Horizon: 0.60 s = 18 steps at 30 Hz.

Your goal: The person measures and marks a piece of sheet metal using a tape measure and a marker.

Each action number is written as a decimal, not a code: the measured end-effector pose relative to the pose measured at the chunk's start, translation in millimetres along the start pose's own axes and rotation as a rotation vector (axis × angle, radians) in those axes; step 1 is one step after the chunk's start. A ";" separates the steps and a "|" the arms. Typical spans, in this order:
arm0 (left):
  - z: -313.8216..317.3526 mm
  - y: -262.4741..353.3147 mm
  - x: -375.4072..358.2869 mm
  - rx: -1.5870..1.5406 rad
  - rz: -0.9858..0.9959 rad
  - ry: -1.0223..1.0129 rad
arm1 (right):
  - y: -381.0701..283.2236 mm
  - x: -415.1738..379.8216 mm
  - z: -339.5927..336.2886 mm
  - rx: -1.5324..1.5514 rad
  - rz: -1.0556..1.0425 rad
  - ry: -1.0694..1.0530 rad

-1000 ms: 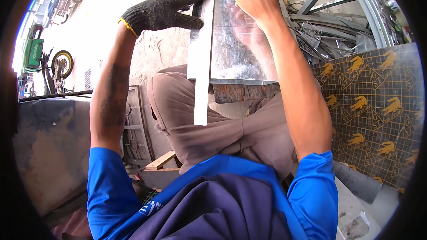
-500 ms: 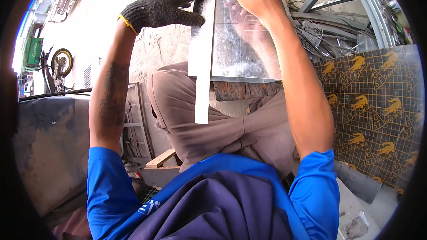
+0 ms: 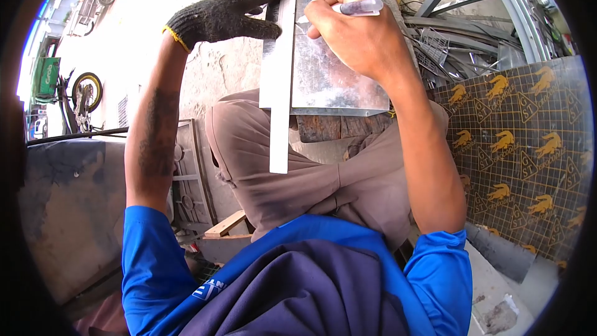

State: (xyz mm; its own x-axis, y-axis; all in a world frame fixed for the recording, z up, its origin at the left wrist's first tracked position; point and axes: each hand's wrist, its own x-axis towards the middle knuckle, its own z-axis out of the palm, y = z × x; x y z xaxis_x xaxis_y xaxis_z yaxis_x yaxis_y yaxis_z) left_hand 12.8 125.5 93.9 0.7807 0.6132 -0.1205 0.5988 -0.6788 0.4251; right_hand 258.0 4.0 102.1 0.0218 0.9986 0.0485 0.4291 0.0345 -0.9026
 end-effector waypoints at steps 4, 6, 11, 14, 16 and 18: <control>9.6 -7.1 0.0 -0.025 -0.007 0.023 | -14.9 -12.4 -10.9 0.068 -0.131 0.164; 6.5 0.4 -4.0 -0.104 -0.021 0.040 | -5.1 -35.8 -7.5 -0.057 -0.297 0.147; 29.5 1.6 -20.7 -0.229 -0.017 0.262 | -18.5 -120.9 53.8 -0.375 -0.460 0.159; 56.7 32.2 -48.2 -0.374 -0.145 0.510 | -14.0 -140.5 69.2 -0.339 -0.356 0.148; 94.0 43.3 -70.9 -0.723 -0.199 0.719 | -9.7 -147.5 73.2 -0.254 -0.324 0.167; 118.2 81.6 -98.0 -0.865 -0.275 0.855 | -6.8 -155.4 68.5 -0.173 -0.269 0.068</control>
State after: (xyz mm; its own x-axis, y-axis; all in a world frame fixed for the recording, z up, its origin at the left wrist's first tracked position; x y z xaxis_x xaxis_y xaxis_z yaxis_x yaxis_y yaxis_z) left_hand 6.3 -37.8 34.3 0.0879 0.9788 0.1853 0.1564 -0.1972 0.9678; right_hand 189.9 -148.7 71.4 -0.0551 0.9495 0.3088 0.5748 0.2831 -0.7678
